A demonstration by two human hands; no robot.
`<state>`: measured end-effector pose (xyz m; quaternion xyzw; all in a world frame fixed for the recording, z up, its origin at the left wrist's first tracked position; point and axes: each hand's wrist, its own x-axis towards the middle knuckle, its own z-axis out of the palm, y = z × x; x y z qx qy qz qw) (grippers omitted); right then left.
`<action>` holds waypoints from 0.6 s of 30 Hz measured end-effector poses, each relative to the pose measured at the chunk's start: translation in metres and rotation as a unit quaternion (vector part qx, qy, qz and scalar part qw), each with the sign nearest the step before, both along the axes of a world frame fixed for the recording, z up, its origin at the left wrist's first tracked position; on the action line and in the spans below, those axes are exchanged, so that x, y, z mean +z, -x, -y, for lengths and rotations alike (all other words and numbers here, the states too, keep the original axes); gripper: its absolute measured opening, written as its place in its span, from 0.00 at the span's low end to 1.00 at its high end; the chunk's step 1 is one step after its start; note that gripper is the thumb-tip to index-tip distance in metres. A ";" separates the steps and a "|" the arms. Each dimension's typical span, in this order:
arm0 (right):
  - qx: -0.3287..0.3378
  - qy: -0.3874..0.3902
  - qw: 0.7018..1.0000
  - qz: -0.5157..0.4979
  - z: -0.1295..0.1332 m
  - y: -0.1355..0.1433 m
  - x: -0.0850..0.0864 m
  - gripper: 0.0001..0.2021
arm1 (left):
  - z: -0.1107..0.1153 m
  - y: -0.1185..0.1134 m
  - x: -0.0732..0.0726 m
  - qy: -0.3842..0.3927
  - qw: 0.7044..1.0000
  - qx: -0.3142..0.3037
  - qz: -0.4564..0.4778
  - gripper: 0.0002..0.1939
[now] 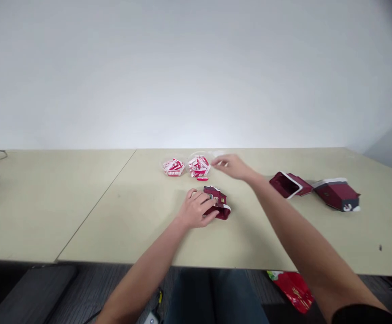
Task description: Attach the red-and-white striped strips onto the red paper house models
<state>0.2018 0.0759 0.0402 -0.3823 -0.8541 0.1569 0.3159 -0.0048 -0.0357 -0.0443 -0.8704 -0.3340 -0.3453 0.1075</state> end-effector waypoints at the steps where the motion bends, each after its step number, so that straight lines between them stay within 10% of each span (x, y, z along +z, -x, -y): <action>1: 0.014 0.018 0.999 0.032 -0.003 0.009 -0.009 0.08 | 0.000 0.002 0.000 0.022 0.999 -0.007 0.024 0.22; 7: -0.065 0.044 0.977 0.198 -0.008 0.044 -0.058 0.10 | -0.002 0.009 0.003 0.168 0.967 0.017 0.189 0.28; 18: -0.093 0.072 0.972 0.205 0.015 0.008 -0.071 0.08 | -0.020 0.007 0.001 0.316 0.886 0.051 0.335 0.18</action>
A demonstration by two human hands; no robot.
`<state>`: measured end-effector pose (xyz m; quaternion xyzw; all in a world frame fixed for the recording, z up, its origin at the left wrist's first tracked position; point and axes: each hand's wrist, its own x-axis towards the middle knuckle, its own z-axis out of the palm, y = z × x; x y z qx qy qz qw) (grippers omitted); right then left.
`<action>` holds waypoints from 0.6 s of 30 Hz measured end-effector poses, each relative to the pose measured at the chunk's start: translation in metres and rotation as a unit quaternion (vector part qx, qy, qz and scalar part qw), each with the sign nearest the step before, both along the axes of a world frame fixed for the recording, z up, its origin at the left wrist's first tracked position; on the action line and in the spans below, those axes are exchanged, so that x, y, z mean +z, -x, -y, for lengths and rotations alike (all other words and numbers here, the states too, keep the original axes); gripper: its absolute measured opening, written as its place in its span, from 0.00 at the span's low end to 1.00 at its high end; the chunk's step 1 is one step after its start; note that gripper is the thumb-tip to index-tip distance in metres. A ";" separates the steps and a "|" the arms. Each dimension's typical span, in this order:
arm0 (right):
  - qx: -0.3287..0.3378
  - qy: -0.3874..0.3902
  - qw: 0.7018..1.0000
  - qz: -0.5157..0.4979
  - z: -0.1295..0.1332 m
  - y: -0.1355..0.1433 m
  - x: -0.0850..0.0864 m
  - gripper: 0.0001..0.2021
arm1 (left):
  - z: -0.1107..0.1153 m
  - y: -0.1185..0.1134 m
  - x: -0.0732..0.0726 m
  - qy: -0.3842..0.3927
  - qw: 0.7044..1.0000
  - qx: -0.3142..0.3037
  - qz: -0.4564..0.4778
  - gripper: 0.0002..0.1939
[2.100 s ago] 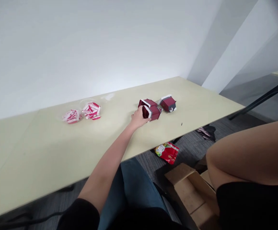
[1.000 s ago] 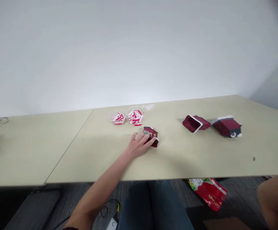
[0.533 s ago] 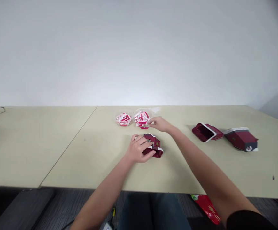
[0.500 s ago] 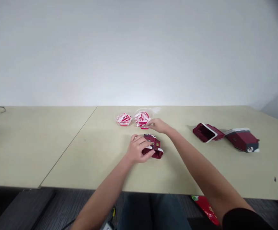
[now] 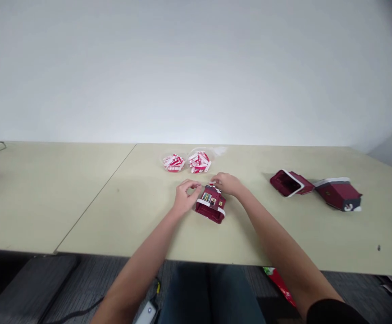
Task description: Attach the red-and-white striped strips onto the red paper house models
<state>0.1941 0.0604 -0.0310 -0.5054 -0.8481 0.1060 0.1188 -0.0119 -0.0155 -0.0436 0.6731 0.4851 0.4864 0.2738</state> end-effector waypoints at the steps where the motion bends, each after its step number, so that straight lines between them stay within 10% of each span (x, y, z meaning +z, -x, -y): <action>1: -0.001 -0.007 1.000 -0.018 0.003 -0.005 -0.001 0.08 | 0.000 0.000 0.000 0.006 1.000 -0.021 -0.003 0.19; 10: 0.018 0.078 0.855 -0.513 0.046 -0.002 -0.002 0.14 | -0.001 0.003 0.002 0.024 0.983 -0.173 -0.046 0.23; 18: 0.089 0.019 0.912 -0.400 0.061 0.009 -0.001 0.05 | -0.005 0.007 0.002 0.030 0.994 -0.086 -0.056 0.21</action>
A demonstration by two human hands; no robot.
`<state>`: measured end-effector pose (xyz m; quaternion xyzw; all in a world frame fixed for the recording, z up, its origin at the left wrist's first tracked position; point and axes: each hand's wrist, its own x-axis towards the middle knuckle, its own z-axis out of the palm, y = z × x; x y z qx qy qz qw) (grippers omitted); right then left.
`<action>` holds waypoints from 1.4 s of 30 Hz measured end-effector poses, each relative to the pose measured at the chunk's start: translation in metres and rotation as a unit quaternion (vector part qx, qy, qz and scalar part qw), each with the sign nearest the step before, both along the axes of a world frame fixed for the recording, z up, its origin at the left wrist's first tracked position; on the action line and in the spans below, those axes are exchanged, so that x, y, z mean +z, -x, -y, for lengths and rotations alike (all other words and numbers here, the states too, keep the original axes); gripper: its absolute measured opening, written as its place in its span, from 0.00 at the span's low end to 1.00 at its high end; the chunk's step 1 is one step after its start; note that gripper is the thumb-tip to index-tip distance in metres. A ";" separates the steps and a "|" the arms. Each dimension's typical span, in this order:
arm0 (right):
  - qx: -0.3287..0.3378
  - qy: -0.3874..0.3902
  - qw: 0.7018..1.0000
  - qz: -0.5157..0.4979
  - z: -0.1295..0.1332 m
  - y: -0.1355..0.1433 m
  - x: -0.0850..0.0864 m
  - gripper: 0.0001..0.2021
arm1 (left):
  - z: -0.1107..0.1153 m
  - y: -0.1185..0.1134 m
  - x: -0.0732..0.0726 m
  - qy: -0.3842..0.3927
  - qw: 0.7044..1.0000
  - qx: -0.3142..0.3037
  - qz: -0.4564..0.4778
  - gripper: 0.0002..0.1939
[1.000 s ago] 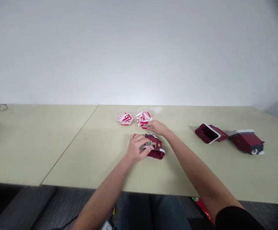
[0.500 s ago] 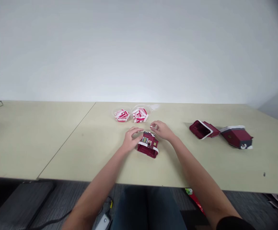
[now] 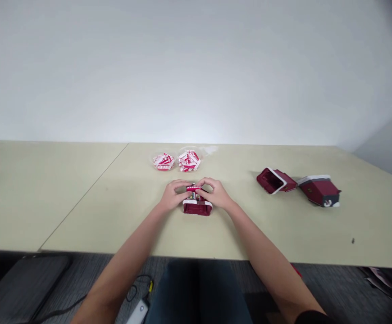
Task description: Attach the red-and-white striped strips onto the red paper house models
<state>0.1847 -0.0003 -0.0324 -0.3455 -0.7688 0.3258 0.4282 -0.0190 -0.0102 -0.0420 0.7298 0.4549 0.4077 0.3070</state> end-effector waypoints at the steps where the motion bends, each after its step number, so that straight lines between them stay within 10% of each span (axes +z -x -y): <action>1: -0.006 -0.013 1.000 0.011 -0.001 -0.001 -0.001 0.05 | 0.000 0.001 0.001 -0.007 1.000 0.011 0.003 0.22; 29: 0.031 -0.103 0.993 0.045 -0.004 -0.015 0.007 0.07 | -0.003 0.007 0.004 -0.024 1.000 -0.001 0.016 0.22; 42: 0.007 -0.130 0.968 0.213 -0.005 -0.019 0.013 0.07 | -0.010 0.014 0.003 -0.047 0.996 -0.030 -0.074 0.25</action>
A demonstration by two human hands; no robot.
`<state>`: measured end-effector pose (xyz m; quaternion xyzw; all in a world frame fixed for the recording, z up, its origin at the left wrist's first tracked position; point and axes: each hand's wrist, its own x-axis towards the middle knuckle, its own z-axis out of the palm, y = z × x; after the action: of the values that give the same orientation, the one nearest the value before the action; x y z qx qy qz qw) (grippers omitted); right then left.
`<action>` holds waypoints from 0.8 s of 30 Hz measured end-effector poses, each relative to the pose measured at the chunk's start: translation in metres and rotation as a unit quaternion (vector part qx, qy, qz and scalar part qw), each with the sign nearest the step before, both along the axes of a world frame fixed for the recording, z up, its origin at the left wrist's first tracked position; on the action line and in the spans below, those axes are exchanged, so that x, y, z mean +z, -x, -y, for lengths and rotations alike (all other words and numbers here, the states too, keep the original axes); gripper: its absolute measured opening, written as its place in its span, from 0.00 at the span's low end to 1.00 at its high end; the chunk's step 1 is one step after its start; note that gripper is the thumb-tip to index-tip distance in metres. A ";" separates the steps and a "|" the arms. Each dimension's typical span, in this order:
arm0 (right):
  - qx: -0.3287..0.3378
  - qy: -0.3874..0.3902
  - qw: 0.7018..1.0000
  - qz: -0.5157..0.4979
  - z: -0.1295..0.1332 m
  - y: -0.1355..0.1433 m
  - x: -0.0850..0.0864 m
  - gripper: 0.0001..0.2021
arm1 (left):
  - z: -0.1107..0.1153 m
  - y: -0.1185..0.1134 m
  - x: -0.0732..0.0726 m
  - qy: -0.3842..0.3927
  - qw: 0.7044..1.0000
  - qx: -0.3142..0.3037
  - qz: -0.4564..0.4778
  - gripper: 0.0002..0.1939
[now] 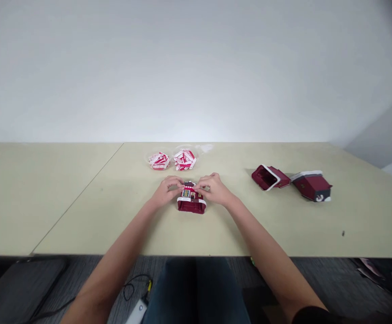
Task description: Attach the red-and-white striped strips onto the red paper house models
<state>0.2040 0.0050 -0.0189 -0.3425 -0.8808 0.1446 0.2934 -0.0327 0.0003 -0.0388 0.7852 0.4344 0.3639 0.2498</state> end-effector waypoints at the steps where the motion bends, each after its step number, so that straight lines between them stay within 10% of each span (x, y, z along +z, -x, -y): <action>1: -0.002 -0.005 1.000 -0.004 0.001 0.000 -0.003 0.07 | 0.000 0.001 0.001 0.000 1.000 -0.002 -0.001 0.25; 10: -0.078 -0.088 0.986 -0.120 0.005 -0.008 -0.021 0.12 | 0.035 -0.032 0.043 -0.080 0.992 0.020 -0.095 0.26; 16: -0.179 -0.113 0.959 -0.191 -0.007 -0.039 -0.023 0.11 | 0.057 -0.071 0.035 -0.147 0.955 -0.008 -0.258 0.20; 20: -0.194 -0.107 0.958 -0.181 -0.013 -0.051 -0.032 0.10 | 0.049 -0.018 0.035 -0.160 0.934 0.066 -0.312 0.19; 24: -0.218 -0.106 0.958 -0.151 -0.017 -0.051 -0.033 0.11 | 0.030 0.102 0.049 -0.055 0.879 0.209 -0.425 0.20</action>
<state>0.2549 0.0221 -0.0519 -0.4667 -0.7405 0.0328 0.4824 -0.1346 -0.0294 0.0097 0.7677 0.6322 0.0618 -0.0844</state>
